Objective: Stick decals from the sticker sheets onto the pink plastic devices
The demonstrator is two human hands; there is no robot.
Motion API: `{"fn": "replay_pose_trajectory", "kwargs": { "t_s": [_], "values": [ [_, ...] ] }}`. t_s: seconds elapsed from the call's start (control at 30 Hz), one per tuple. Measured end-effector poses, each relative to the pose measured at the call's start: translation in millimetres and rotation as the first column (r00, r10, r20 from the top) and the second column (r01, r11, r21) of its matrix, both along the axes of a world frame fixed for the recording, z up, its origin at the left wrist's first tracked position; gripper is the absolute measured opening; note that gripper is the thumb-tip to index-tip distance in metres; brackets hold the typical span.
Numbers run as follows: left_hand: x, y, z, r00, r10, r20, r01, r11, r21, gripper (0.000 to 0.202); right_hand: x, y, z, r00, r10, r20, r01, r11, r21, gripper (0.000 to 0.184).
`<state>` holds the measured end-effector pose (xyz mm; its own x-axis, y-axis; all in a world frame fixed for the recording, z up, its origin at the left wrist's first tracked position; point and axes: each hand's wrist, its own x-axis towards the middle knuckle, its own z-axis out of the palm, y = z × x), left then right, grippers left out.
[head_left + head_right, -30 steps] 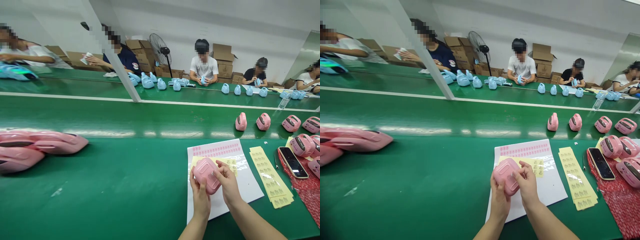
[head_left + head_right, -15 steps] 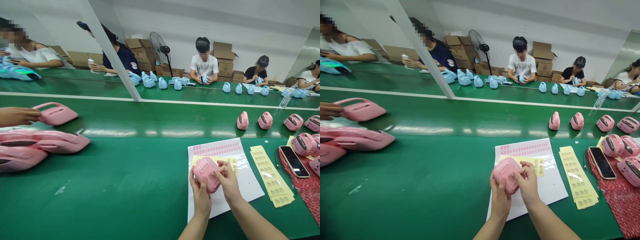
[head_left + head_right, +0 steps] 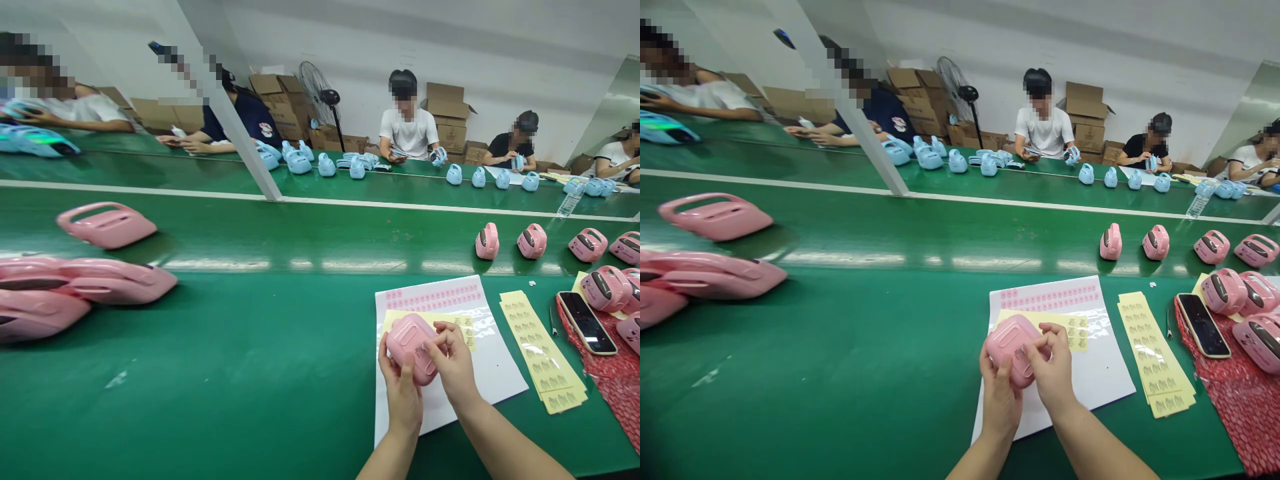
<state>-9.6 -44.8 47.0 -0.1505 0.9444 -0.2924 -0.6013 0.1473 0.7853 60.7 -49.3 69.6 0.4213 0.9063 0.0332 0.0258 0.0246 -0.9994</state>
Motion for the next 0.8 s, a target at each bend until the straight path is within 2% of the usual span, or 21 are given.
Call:
{"fn": "replay_pose_trajectory", "kwargs": {
  "t_s": [0.13, 0.23, 0.3, 0.43, 0.6, 0.7, 0.8],
  "values": [
    [0, 0, -0.5, 1.0, 0.016, 0.005, -0.016, 1.0, 0.011, 0.072, -2, -3, -6.0, 0.963, -0.072, 0.261, 0.03, 0.986, 0.163, 0.015],
    [-1, 0, -0.5, 0.999, 0.034, -0.005, -0.034, 0.999, 0.003, 0.072, 0, -4, -11.4, 0.891, -0.088, 0.444, -0.037, 0.964, 0.265, 0.012],
    [-2, 0, 0.3, 0.999, 0.036, -0.008, -0.036, 0.999, -0.005, 0.072, 3, -3, -13.3, 0.861, -0.081, 0.503, -0.08, 0.953, 0.291, 0.013],
    [-2, -2, 2.7, 1.0, 0.012, 0.008, -0.012, 0.999, -0.033, 0.071, 6, -1, -11.5, 0.887, -0.08, 0.454, -0.068, 0.951, 0.301, 0.011],
    [0, -3, 1.5, 0.999, 0.017, 0.033, -0.015, 0.999, -0.047, 0.071, 7, 0, -2.3, 0.942, -0.05, 0.331, -0.03, 0.972, 0.232, 0.012],
    [0, -2, 2.6, 0.998, 0.013, 0.054, -0.008, 0.996, -0.085, 0.064, 24, 7, -1.2, 0.952, -0.088, 0.294, 0.028, 0.979, 0.204, 0.018],
    [-6, 0, 8.1, 0.987, -0.031, 0.155, 0.053, 0.989, -0.141, 0.054, 57, 22, -10.5, 0.891, -0.162, 0.423, 0.109, 0.983, 0.148, 0.021]
  ]
}}
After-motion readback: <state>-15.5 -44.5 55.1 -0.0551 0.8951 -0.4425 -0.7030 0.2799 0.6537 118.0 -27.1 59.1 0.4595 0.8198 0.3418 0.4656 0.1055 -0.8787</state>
